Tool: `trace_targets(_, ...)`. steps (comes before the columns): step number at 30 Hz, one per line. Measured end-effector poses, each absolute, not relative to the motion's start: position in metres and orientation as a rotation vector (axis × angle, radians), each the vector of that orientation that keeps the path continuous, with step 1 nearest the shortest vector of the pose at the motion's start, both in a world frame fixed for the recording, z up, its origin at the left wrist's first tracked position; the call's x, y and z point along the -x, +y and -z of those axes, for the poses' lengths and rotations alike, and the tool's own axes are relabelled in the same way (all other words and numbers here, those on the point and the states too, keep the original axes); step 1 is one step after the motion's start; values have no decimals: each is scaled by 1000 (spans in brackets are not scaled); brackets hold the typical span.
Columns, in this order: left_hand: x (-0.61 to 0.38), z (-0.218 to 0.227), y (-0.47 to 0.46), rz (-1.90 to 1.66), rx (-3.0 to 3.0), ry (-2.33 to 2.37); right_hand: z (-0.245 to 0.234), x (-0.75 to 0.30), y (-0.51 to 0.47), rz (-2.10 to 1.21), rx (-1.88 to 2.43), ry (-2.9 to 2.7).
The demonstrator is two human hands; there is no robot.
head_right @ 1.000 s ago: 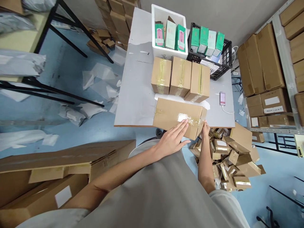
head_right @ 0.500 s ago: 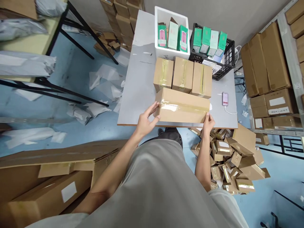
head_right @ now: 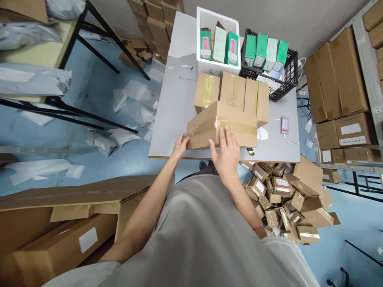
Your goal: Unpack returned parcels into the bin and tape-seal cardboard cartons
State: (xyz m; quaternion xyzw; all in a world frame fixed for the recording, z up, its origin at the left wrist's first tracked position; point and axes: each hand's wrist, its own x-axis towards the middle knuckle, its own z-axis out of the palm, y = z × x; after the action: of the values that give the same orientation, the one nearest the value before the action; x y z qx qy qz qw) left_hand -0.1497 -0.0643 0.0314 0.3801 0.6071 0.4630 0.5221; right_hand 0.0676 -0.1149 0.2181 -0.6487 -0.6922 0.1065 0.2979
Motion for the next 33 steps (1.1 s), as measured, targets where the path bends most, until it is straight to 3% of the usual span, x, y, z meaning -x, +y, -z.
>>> trace_targets(9,162,-123,-59,-1371,-1113,1421,-199,-23,-109,-655,1443,-2234)
trace_targets(18,202,-115,-53,-1386,-924,1348,-185,-30,-107,-742,1322,-2206)
trace_targets(25,233,-112,-56,-1410,-821,1401,-158,-107,-96,-431,1711,-1425)
trace_targets(33,290,-96,-63,-1488,-620,1561,-48,-121,-79,-1310,1888,-777)
